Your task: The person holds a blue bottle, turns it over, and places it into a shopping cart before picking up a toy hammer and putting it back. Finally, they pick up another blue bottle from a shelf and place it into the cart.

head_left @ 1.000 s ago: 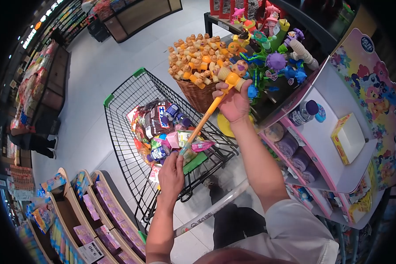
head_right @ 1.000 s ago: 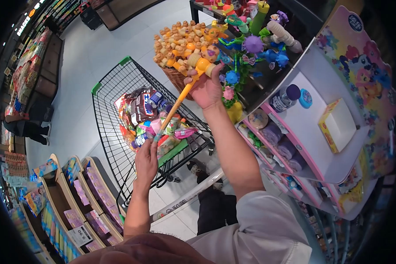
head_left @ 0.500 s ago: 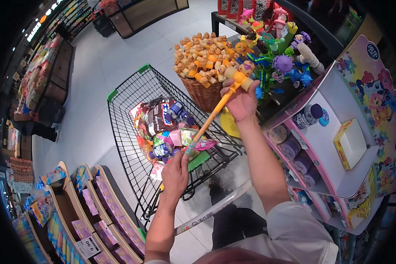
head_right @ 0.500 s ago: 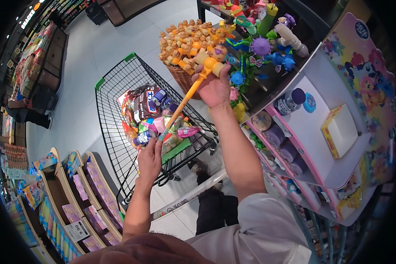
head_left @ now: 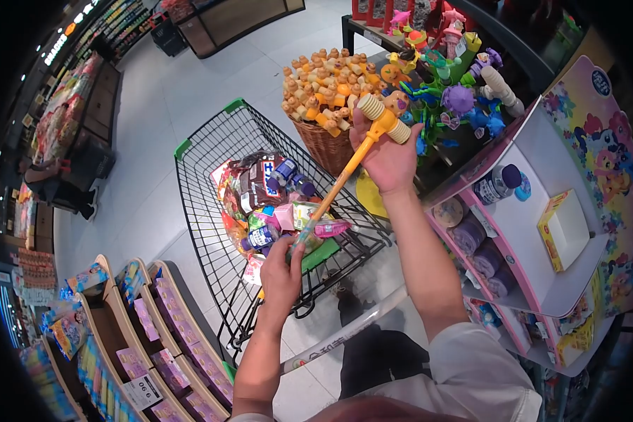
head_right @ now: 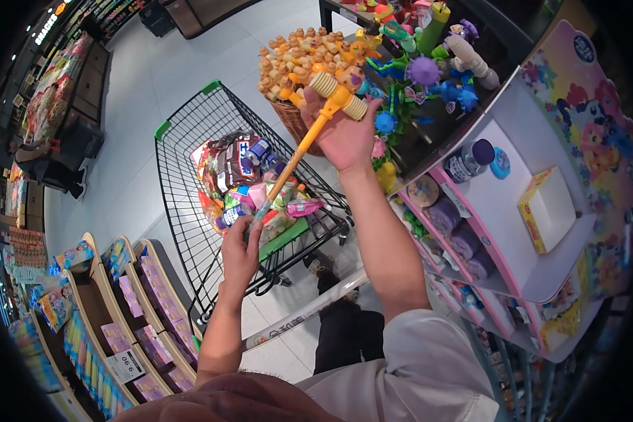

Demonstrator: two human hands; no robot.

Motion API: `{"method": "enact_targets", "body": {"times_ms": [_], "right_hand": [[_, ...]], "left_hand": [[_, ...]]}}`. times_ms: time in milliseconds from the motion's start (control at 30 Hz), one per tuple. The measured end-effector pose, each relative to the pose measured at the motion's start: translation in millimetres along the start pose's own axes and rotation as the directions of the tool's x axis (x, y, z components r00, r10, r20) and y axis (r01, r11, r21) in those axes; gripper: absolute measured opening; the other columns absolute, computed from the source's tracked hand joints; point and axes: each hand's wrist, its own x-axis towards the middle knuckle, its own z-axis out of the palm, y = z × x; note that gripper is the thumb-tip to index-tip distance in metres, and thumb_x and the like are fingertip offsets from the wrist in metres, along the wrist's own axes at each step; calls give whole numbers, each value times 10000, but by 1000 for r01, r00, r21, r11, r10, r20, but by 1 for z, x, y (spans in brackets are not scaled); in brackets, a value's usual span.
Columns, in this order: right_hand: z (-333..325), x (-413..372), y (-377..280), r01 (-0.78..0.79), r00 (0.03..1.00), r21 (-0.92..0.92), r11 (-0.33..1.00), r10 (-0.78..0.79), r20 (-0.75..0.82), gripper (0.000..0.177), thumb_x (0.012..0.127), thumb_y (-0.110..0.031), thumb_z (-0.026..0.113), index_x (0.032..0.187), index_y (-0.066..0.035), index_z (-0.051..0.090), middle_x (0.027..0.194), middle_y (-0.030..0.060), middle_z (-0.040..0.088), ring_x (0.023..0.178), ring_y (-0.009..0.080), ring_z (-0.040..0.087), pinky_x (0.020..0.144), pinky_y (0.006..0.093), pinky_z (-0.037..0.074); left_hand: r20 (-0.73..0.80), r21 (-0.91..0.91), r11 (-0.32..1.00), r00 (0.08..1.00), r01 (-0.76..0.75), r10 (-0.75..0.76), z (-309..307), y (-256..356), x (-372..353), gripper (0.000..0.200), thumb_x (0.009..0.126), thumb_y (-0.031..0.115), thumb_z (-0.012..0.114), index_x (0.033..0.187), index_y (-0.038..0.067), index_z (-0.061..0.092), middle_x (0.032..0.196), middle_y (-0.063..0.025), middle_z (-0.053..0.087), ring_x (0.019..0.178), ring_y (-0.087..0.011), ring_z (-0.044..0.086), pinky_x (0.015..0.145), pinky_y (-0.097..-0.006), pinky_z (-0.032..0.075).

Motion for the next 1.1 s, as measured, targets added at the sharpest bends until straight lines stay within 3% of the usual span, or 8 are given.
{"method": "enact_targets", "body": {"times_ms": [167, 267, 500, 633, 800, 1000, 1033, 1100], "right_hand": [[-11, 4, -2, -26, 999, 22, 999, 25, 34, 759, 925, -564, 562, 1428, -17, 411, 1464, 223, 415, 1358, 382, 416, 1097, 542, 374], [-13, 5, -1, 18, 1000, -79, 997, -17, 24, 729, 900, -573, 593, 1424, -89, 442, 1456, 208, 425, 1368, 391, 403, 1117, 560, 358], [8, 1, 8, 87, 993, -261, 962, -104, -55, 942, 763, -766, 604, 1442, -144, 406, 1489, 157, 386, 1398, 386, 353, 1141, 581, 308], [12, 1, 10, 75, 995, -259, 963, -91, -48, 977, 728, -740, 670, 1445, -135, 396, 1485, 143, 382, 1398, 380, 351, 1142, 566, 308], [9, 4, 10, 32, 998, -269, 963, -47, -49, 1010, 691, -673, 759, 1451, -125, 383, 1456, 133, 418, 1366, 350, 403, 1116, 548, 348], [3, 4, 11, -13, 999, -396, 918, 0, -33, 879, 803, -583, 722, 1462, -122, 368, 1398, 135, 483, 1338, 320, 447, 1078, 519, 394], [0, 4, 12, -59, 998, -326, 944, 51, -34, 718, 927, -491, 625, 1485, -134, 346, 1367, 130, 502, 1278, 293, 500, 1044, 496, 428], [-4, 3, 14, -92, 995, -446, 890, 70, -64, 645, 977, -455, 558, 1498, -148, 333, 1324, 119, 528, 1191, 264, 546, 991, 476, 462]], "left_hand": [[-46, -219, 976, 999, 0, -11, 8, -15, 0, 187, 905, 138, 708, 1017, 18, 619, 844, -108, 661, 761, -191, 615, 677, -317, 481], [-45, -219, 975, 998, 28, -39, 9, -18, 0, 195, 916, 112, 708, 1011, 14, 570, 814, -33, 615, 705, -77, 529, 627, -236, 425], [-83, -128, 987, 991, 98, -109, 5, -10, 1, 184, 929, 131, 694, 1015, 19, 577, 764, -24, 596, 680, -82, 508, 600, -237, 400], [-89, -143, 986, 992, 81, -94, 4, -5, 3, 203, 967, 133, 639, 1108, -13, 628, 793, -35, 606, 692, -96, 516, 615, -237, 412], [-170, -139, 984, 982, -111, 87, 10, -17, 4, 241, 969, 108, 615, 1197, 48, 660, 858, -87, 644, 715, -185, 587, 600, -309, 441], [-115, -66, 993, 990, -94, 86, 10, -15, 0, 260, 914, 80, 675, 1173, 52, 668, 877, -98, 653, 724, -201, 599, 620, -296, 458], [-127, -44, 992, 985, -121, 115, 11, -13, -1, 262, 899, 76, 693, 1159, 52, 671, 881, -97, 655, 723, -202, 600, 618, -291, 458], [-145, -82, 991, 985, -109, 97, 13, -12, -2, 260, 868, 67, 723, 1122, 53, 674, 875, -89, 652, 717, -191, 598, 623, -291, 460]]}}
